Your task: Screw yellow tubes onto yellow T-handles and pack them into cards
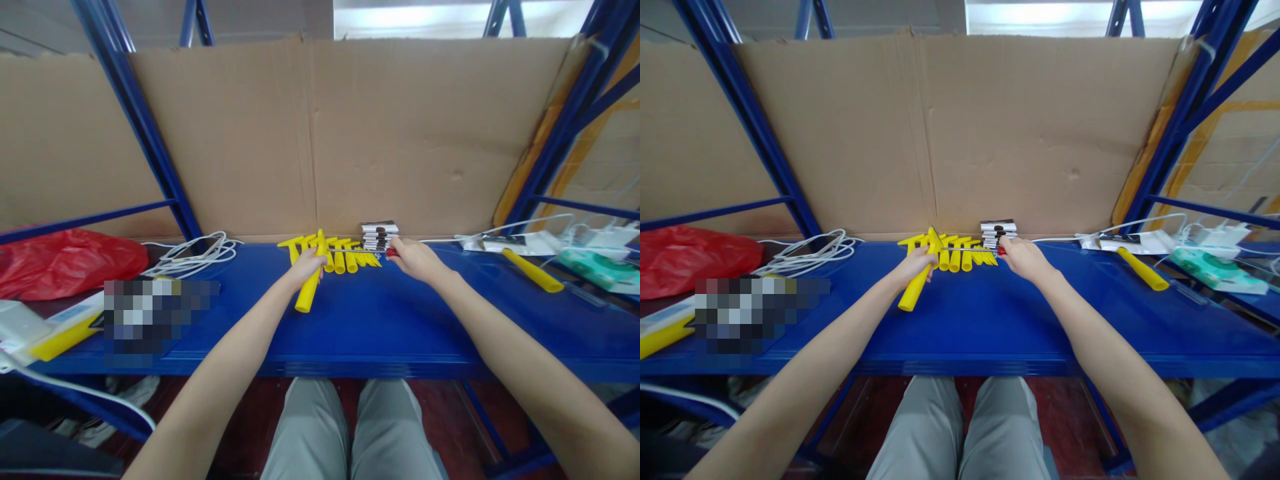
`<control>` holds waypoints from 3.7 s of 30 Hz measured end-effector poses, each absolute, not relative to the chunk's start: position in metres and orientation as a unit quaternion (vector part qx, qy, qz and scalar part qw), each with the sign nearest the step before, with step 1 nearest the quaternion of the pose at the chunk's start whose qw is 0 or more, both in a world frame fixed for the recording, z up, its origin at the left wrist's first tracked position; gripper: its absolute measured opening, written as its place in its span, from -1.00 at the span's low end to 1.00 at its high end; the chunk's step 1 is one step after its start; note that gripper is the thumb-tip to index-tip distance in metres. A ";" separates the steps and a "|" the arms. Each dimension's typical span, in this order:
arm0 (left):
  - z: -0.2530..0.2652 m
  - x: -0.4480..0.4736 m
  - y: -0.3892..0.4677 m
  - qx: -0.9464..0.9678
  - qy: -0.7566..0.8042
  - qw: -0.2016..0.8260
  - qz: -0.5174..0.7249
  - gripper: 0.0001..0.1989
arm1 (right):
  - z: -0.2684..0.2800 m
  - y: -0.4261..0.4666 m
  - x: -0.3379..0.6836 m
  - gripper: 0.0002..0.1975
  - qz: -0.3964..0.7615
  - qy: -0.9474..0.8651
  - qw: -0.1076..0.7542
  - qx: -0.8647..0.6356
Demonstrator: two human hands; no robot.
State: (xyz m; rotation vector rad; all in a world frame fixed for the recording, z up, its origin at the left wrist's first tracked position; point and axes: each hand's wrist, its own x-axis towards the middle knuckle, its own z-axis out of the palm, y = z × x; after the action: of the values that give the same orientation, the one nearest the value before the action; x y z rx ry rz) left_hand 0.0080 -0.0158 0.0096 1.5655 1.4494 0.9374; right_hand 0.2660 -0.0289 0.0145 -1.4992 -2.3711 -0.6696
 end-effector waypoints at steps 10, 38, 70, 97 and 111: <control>0.009 0.010 -0.015 0.621 0.567 0.390 0.376 -0.65 | 0.012 -0.025 0.266 -0.75 -0.212 -0.821 0.133 -0.513; 0.008 0.015 -0.021 0.633 0.563 0.391 0.360 -0.59 | 0.008 -0.026 0.270 -0.82 -0.133 -0.789 0.128 -0.586; 0.008 0.013 -0.020 0.621 0.562 0.391 0.381 -0.93 | 0.008 -0.024 0.274 -0.87 -0.085 -0.812 0.162 -0.554; 0.004 0.011 -0.016 0.637 0.552 0.389 0.371 -0.92 | 0.010 -0.025 0.276 -0.87 -0.077 -0.818 0.159 -0.548; 0.002 0.011 -0.015 0.642 0.554 0.385 0.365 -0.88 | 0.011 -0.026 0.278 -0.80 -0.001 -0.826 0.162 -0.541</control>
State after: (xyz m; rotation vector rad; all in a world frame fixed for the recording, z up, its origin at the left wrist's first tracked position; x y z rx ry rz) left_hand 0.0115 -0.0150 0.0025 1.6348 1.4123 0.9304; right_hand 0.2776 -0.0256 0.0109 -1.5434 -2.3564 -0.0019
